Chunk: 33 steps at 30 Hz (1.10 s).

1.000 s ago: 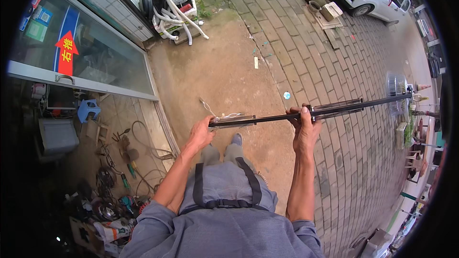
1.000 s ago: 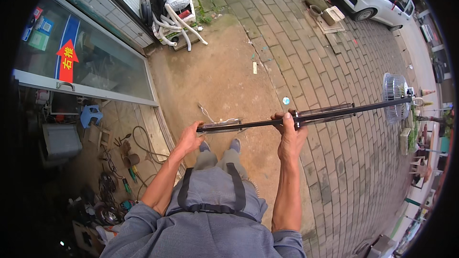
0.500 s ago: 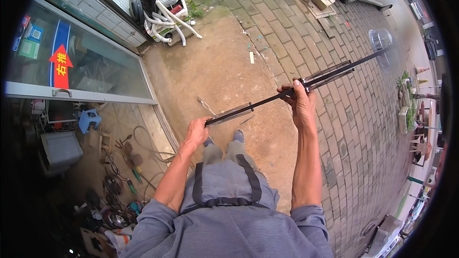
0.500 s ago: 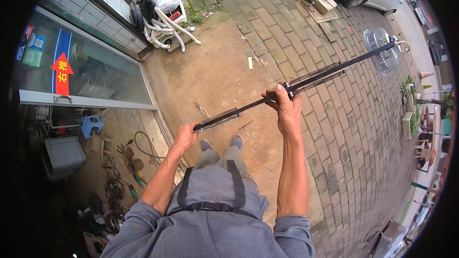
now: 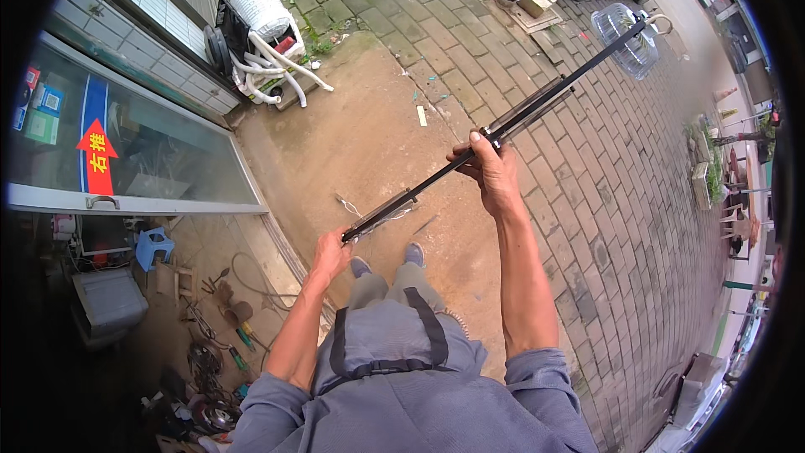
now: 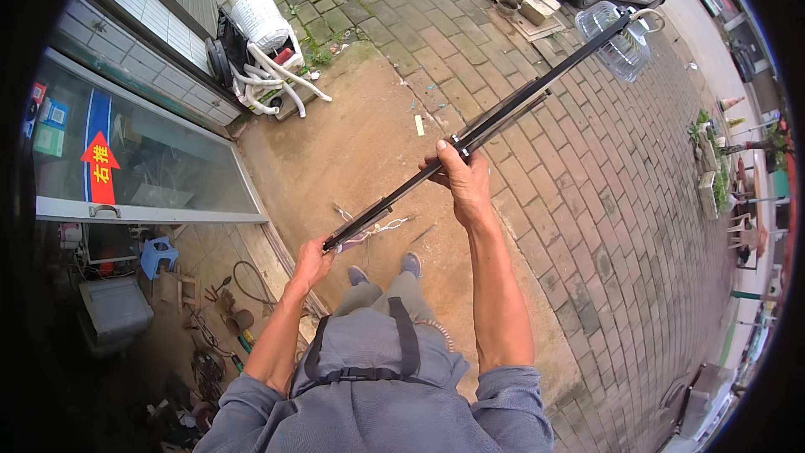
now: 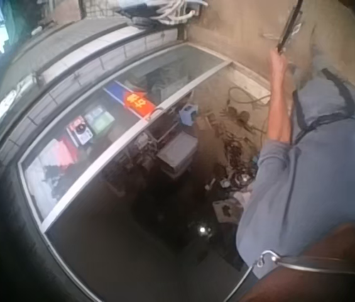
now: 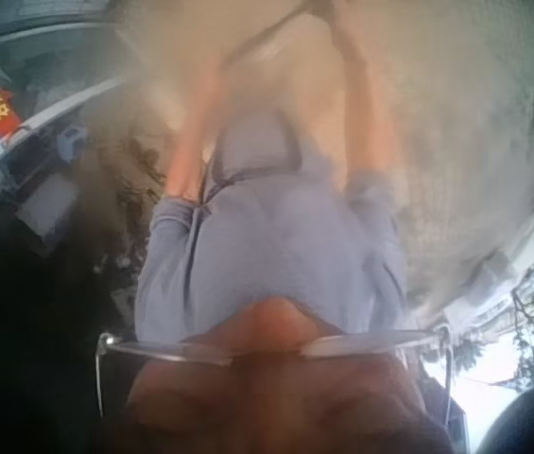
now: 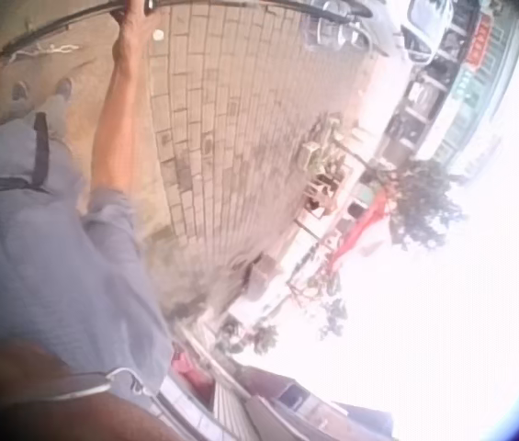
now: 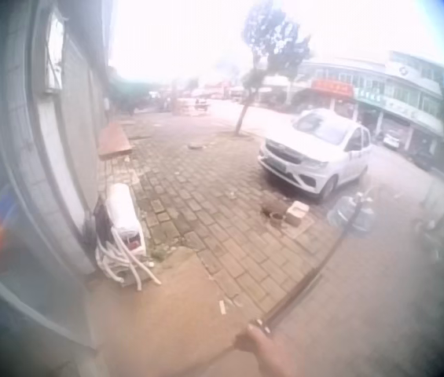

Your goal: The person assembles a black tripod by unfolding its legs and extending the center column. They then attach a purple cylindrical object to the top of the tripod and secure it with a string. The person repeatedly adjusts the tripod's legs and center column throughout the process.

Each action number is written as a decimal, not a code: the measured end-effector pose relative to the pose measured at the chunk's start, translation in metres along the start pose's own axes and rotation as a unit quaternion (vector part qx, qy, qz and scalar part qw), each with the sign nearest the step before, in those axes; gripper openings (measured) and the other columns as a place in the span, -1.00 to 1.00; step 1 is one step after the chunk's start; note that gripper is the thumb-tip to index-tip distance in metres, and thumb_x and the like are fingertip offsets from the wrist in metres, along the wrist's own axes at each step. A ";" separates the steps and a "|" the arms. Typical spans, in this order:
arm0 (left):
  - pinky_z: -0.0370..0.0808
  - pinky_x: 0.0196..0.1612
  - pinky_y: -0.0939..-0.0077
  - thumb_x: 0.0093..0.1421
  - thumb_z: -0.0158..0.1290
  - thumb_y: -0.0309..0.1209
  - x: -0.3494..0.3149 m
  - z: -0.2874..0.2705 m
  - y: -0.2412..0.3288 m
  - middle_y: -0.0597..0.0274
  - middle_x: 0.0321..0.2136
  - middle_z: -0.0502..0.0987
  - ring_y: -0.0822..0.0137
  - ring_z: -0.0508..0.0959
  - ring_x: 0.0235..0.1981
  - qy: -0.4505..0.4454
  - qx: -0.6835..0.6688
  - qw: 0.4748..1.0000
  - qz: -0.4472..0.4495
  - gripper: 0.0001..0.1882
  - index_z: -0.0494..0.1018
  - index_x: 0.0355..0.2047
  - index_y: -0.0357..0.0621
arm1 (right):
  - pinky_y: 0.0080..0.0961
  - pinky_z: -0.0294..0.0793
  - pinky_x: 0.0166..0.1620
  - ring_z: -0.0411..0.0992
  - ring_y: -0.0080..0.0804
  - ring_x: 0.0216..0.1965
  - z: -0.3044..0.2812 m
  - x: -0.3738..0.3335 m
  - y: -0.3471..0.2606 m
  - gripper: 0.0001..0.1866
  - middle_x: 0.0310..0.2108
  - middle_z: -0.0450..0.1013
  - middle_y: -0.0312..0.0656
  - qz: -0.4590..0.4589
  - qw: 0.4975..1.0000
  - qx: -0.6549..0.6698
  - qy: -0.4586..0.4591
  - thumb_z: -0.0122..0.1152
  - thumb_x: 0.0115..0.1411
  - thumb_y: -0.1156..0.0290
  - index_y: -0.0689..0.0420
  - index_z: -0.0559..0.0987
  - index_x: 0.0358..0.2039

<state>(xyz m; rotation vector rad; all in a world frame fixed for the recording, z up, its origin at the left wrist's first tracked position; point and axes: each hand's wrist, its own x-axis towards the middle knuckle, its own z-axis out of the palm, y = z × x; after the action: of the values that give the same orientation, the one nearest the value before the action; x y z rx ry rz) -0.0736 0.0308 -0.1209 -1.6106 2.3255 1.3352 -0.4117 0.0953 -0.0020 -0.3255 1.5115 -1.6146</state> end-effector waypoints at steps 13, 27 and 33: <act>0.55 -0.07 0.08 0.10 0.15 -0.54 0.003 0.003 -0.018 -0.24 -0.24 0.64 -0.23 0.63 -0.13 -0.006 0.040 0.999 0.027 -0.66 0.62 -0.08 -0.20 | -0.18 0.67 -0.02 0.62 -0.12 -0.13 -0.012 -0.018 0.019 -0.38 -0.18 0.54 0.04 0.002 0.997 0.080 -0.002 0.36 0.26 0.17 0.34 0.36 0.12; 0.56 -0.10 0.15 0.10 0.19 -0.44 -0.005 -0.010 0.011 -0.22 -0.30 0.65 -0.15 0.68 -0.19 0.013 -0.014 1.000 0.000 -0.67 0.62 -0.10 -0.25 | -0.21 0.61 0.04 0.60 -0.18 -0.08 -0.016 -0.006 0.014 -0.27 -0.08 0.56 0.03 0.001 0.999 0.035 -0.016 0.38 0.24 0.03 0.32 0.35 0.18; 0.56 -0.09 0.14 0.10 0.18 -0.45 -0.005 -0.004 0.005 -0.24 -0.28 0.65 -0.17 0.67 -0.17 0.024 -0.013 1.000 0.001 -0.67 0.62 -0.10 -0.25 | -0.24 0.55 0.08 0.57 -0.25 -0.02 -0.035 -0.004 0.016 -0.33 -0.02 0.55 -0.01 -0.037 0.998 0.054 -0.005 0.35 0.25 -0.06 0.24 0.42 0.10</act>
<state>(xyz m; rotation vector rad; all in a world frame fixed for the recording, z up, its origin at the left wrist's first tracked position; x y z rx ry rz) -0.0732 0.0322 -0.1131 -1.6653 2.3473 1.3475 -0.4268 0.1239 -0.0229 -0.3316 1.4131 -1.7428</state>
